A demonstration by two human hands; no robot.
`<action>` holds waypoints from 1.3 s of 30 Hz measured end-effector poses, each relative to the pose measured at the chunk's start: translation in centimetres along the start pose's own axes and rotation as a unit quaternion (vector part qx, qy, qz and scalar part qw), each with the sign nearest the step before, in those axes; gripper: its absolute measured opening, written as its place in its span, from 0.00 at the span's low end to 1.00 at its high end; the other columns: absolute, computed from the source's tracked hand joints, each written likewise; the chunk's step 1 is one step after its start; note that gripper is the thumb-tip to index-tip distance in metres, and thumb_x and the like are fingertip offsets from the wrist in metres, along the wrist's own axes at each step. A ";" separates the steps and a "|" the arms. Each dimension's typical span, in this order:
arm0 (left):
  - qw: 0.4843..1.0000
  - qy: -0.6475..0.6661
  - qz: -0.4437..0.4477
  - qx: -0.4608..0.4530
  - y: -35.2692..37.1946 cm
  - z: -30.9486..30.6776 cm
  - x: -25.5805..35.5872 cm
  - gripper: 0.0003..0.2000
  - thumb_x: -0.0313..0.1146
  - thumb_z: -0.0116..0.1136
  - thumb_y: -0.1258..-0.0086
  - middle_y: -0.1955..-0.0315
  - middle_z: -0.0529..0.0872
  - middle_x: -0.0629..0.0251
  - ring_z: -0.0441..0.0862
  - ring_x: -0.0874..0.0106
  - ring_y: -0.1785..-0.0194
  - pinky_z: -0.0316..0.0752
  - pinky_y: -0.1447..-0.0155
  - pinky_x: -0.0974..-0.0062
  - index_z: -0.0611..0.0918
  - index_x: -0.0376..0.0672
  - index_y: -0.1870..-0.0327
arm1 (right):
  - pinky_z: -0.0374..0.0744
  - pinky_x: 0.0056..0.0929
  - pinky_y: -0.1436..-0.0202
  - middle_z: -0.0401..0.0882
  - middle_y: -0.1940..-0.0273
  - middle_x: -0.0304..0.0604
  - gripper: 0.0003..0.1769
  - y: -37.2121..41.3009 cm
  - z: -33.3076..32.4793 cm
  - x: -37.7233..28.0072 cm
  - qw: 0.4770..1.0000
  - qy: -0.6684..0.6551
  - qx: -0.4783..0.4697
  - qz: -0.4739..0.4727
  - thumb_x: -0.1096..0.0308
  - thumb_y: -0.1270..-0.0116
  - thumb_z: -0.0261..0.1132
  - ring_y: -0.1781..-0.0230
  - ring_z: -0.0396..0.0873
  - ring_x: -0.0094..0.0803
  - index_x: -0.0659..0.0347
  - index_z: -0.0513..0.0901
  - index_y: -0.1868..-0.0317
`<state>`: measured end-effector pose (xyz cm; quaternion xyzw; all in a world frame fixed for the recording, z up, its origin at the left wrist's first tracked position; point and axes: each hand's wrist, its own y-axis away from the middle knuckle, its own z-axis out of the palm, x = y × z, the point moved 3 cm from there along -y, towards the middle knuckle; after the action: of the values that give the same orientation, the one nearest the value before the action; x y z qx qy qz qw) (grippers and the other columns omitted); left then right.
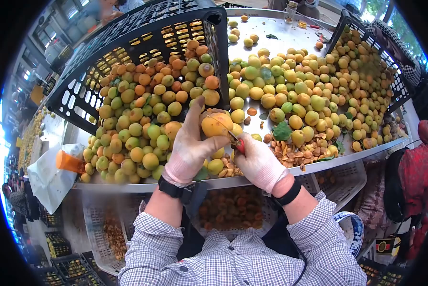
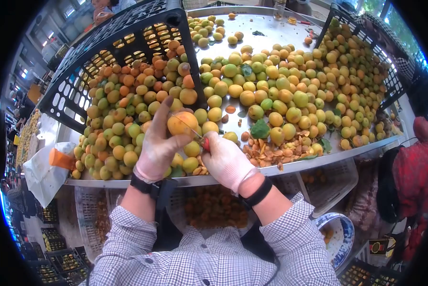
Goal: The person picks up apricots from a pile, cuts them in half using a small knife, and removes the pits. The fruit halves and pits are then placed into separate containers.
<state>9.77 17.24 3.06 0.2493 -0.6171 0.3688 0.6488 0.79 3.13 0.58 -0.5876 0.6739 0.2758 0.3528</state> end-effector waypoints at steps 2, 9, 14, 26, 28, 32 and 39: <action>0.999 0.043 -0.002 0.030 -0.2 -0.8 -2.3 0.44 0.29 0.70 0.38 0.41 0.78 0.52 0.79 0.70 0.42 0.76 0.38 0.75 0.56 0.28 0.25 | 0.79 0.47 0.58 0.81 0.67 0.63 0.13 0.0 0.3 0.0 1.000 -0.017 0.007 0.009 0.72 0.34 0.59 0.61 0.81 0.61 0.66 0.73 0.51; 0.998 0.048 -0.008 0.031 0.0 0.4 -1.3 0.31 0.35 0.65 0.30 0.44 0.79 0.59 0.80 0.72 0.46 0.76 0.40 0.76 0.68 0.30 0.31 | 0.79 0.52 0.54 0.81 0.66 0.66 0.11 -0.1 0.4 -0.1 0.998 -0.051 0.008 0.040 0.72 0.35 0.59 0.59 0.80 0.64 0.67 0.73 0.54; 0.998 -0.046 0.001 0.039 -0.2 0.9 -1.7 0.34 0.43 0.69 0.31 0.47 0.82 0.62 0.79 0.75 0.46 0.77 0.41 0.76 0.68 0.31 0.32 | 0.79 0.50 0.55 0.81 0.66 0.65 0.12 -0.1 0.8 -0.1 0.997 -0.055 0.012 0.050 0.72 0.34 0.57 0.59 0.80 0.63 0.67 0.73 0.52; 0.998 -0.002 -0.019 0.064 -0.2 0.3 -3.5 0.27 0.47 0.60 0.24 0.52 0.81 0.64 0.79 0.73 0.49 0.76 0.40 0.71 0.73 0.35 0.36 | 0.78 0.50 0.55 0.81 0.65 0.65 0.14 -0.1 0.9 -0.3 0.997 -0.012 0.003 0.071 0.72 0.34 0.58 0.59 0.80 0.63 0.67 0.73 0.50; 0.982 0.166 -0.078 0.049 0.1 0.6 -3.9 0.27 0.48 0.60 0.24 0.53 0.81 0.64 0.79 0.75 0.50 0.76 0.42 0.72 0.73 0.34 0.37 | 0.78 0.50 0.55 0.81 0.66 0.65 0.14 -0.2 1.0 -0.2 0.997 0.001 0.002 0.081 0.72 0.34 0.58 0.59 0.80 0.63 0.67 0.73 0.50; 0.999 -0.006 -0.044 0.016 -0.3 0.4 -2.8 0.27 0.50 0.60 0.25 0.53 0.81 0.64 0.79 0.74 0.50 0.76 0.45 0.72 0.74 0.35 0.38 | 0.78 0.50 0.55 0.81 0.66 0.66 0.13 -0.2 0.9 -0.1 0.997 -0.006 0.004 0.071 0.72 0.34 0.58 0.59 0.80 0.63 0.67 0.72 0.50; 0.928 -0.359 0.057 0.084 -0.7 -1.9 -3.5 0.24 0.50 0.56 0.23 0.55 0.83 0.63 0.79 0.73 0.50 0.73 0.42 0.76 0.76 0.35 0.43 | 0.79 0.51 0.57 0.81 0.67 0.64 0.11 -0.3 0.1 -1.2 0.996 0.058 -0.019 0.067 0.72 0.34 0.58 0.60 0.81 0.62 0.66 0.73 0.52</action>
<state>11.57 17.68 -0.54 0.3833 -0.7886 0.3418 0.3383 1.19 3.88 1.46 -0.5630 0.7255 0.2772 0.2826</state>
